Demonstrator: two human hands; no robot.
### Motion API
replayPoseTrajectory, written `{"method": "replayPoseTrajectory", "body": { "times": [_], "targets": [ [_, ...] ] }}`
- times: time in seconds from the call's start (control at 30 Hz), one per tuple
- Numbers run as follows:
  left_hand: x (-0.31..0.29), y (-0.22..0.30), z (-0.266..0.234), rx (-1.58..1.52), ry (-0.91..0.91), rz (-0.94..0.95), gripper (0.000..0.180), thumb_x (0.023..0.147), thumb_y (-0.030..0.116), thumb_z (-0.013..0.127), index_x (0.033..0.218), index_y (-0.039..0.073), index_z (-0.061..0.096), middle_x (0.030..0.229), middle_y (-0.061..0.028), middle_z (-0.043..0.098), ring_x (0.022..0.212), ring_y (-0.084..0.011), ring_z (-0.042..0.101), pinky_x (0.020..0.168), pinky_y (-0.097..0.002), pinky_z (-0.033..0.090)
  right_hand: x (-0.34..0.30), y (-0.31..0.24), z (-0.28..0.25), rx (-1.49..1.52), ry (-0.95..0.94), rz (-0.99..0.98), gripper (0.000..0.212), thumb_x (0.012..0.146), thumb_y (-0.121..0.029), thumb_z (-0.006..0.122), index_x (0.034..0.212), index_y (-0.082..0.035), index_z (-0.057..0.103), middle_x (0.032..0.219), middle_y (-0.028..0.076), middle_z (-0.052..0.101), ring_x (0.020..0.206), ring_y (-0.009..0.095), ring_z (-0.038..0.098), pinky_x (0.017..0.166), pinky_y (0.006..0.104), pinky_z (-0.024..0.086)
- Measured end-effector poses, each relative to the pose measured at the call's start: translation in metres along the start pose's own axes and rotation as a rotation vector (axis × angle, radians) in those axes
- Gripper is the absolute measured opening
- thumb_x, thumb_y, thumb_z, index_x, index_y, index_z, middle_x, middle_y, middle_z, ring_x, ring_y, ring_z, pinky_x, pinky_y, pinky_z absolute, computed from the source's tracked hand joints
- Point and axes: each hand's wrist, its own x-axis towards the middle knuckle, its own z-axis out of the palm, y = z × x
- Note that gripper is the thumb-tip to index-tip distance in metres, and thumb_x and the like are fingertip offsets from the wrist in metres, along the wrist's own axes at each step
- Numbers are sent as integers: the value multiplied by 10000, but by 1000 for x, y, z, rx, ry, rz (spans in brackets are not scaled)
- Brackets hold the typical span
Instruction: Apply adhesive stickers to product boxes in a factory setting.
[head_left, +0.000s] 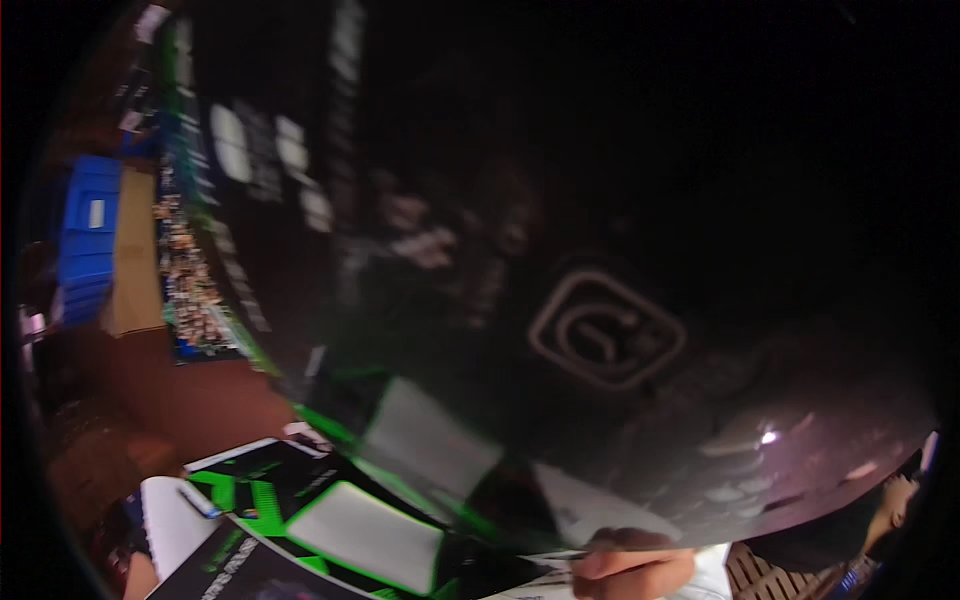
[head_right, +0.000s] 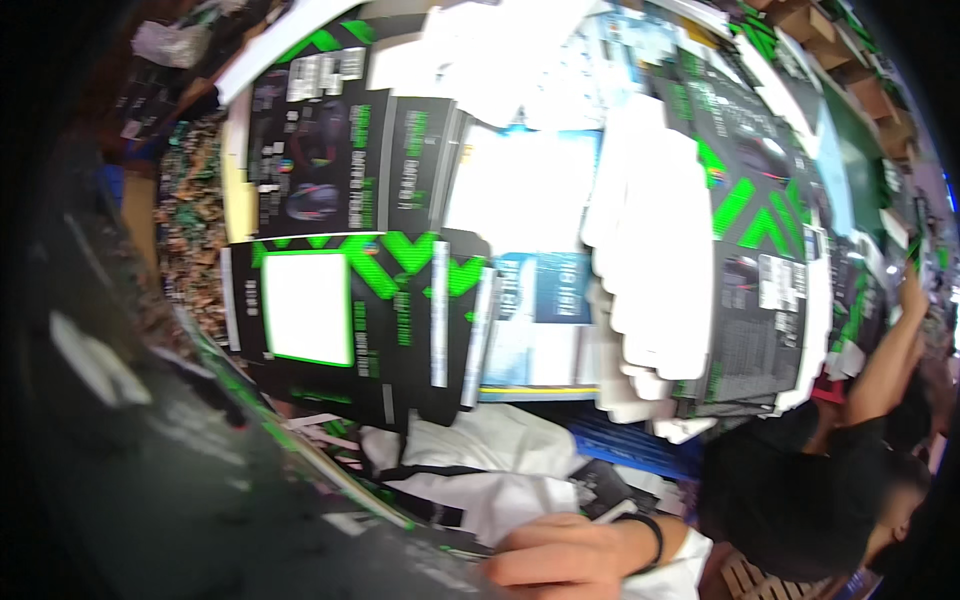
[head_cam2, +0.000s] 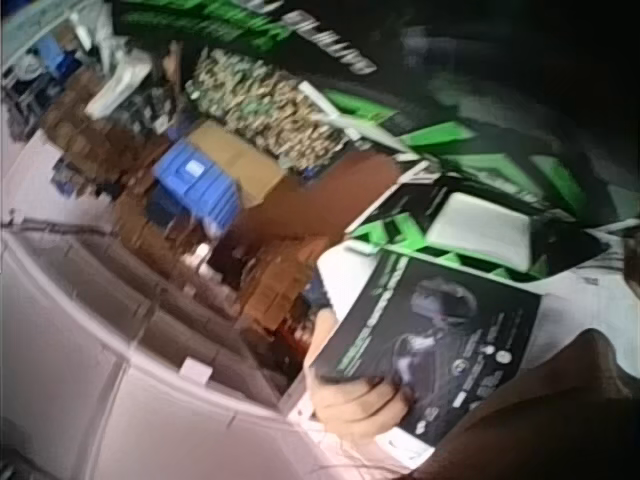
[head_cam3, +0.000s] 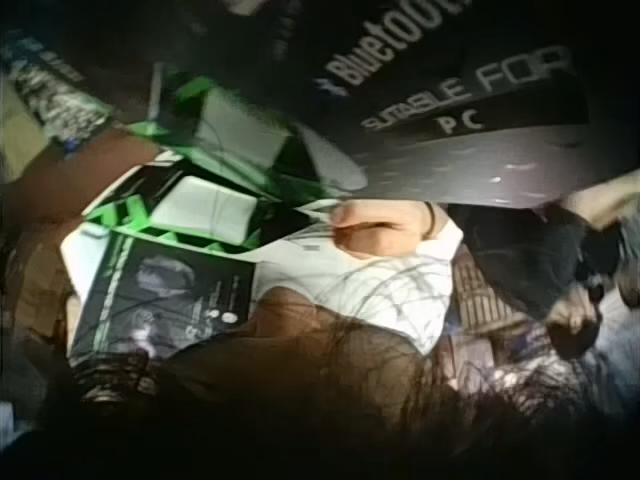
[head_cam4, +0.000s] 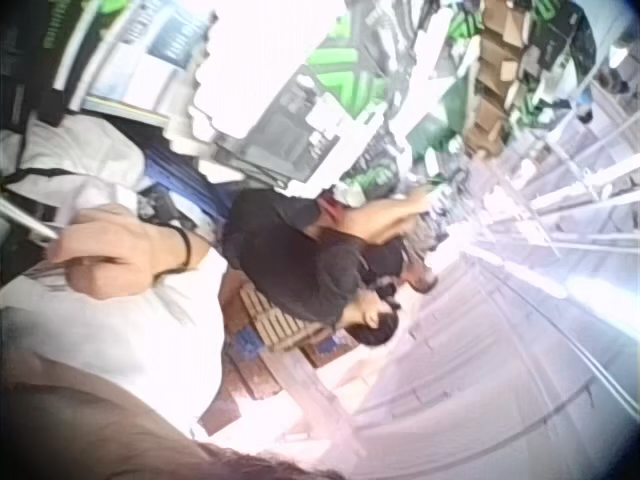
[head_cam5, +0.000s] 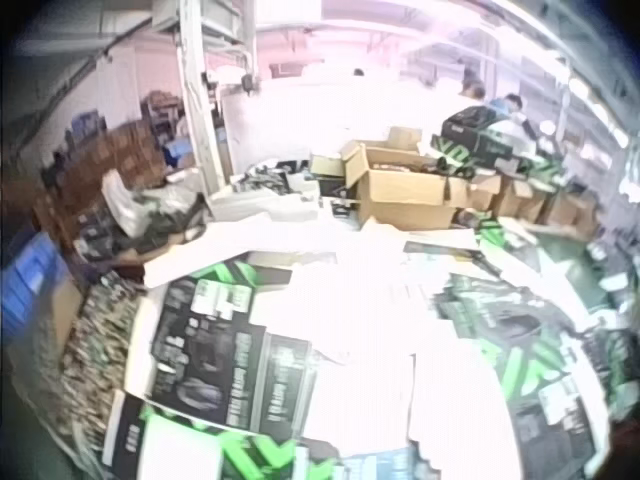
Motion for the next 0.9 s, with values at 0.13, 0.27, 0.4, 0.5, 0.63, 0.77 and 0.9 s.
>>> {"method": "replayPoseTrajectory", "body": {
  "times": [0.13, 0.27, 0.4, 0.5, 0.63, 0.77, 0.9],
  "targets": [
    [-4, -8, 4, -38, -4, 13, 82, 716, 134, 610, 749, 60, 624, 758, -62, 655, 646, -165, 624, 607, -272, 467, -23, -13, 10, 474, 1, 435, 375, 918, 68, 561, 1264, 123, 429, 1035, 252, 599, 797, 250, 633, 677, 339, 506],
    [2, -1, -2, -18, -23, -8, 85, 723, 137, 606, 754, 59, 620, 767, -66, 656, 651, -170, 625, 606, -277, 467, -21, -10, 8, 500, -12, 416, 350, 922, 77, 546, 1248, 121, 429, 939, 221, 597, 701, 215, 583, 603, 320, 459],
    [1, -1, -6, -11, -20, -13, 88, 730, 140, 602, 759, 58, 617, 776, -70, 657, 656, -175, 626, 606, -283, 468, -19, -10, 11, 540, 16, 444, 351, 925, 74, 541, 1249, 123, 415, 846, 200, 575, 612, 180, 531, 539, 307, 415],
    [-1, -4, -8, -15, -14, -5, 90, 735, 142, 600, 763, 57, 615, 783, -73, 658, 660, -179, 627, 605, -287, 468, -14, -10, 14, 573, 53, 435, 354, 922, 81, 535, 1251, 125, 413, 765, 184, 557, 561, 174, 511, 518, 306, 407],
    [2, -1, -7, -7, -29, -24, 94, 742, 145, 596, 768, 56, 612, 792, -76, 659, 666, -183, 628, 604, -292, 469, -13, -5, 15, 624, 99, 423, 314, 913, 109, 509, 1215, 128, 427, 675, 156, 527, 514, 160, 475, 484, 295, 381],
    [7, -17, -5, -46, -31, 13, 97, 749, 148, 592, 773, 55, 608, 801, -80, 660, 671, -188, 630, 604, -298, 469, -33, -11, 13, 513, -50, 490, 208, 922, 92, 483, 1127, 120, 468, 612, 128, 502, 480, 151, 450, 452, 283, 356],
    [2, -6, -1, -10, -37, -24, 101, 756, 151, 589, 778, 54, 605, 810, -84, 661, 677, -193, 631, 603, -303, 470, -14, -11, 14, 643, 144, 652, 168, 970, -77, 504, 934, 66, 584, 644, 160, 569, 488, 236, 529, 480, 336, 415]
  ]
}}
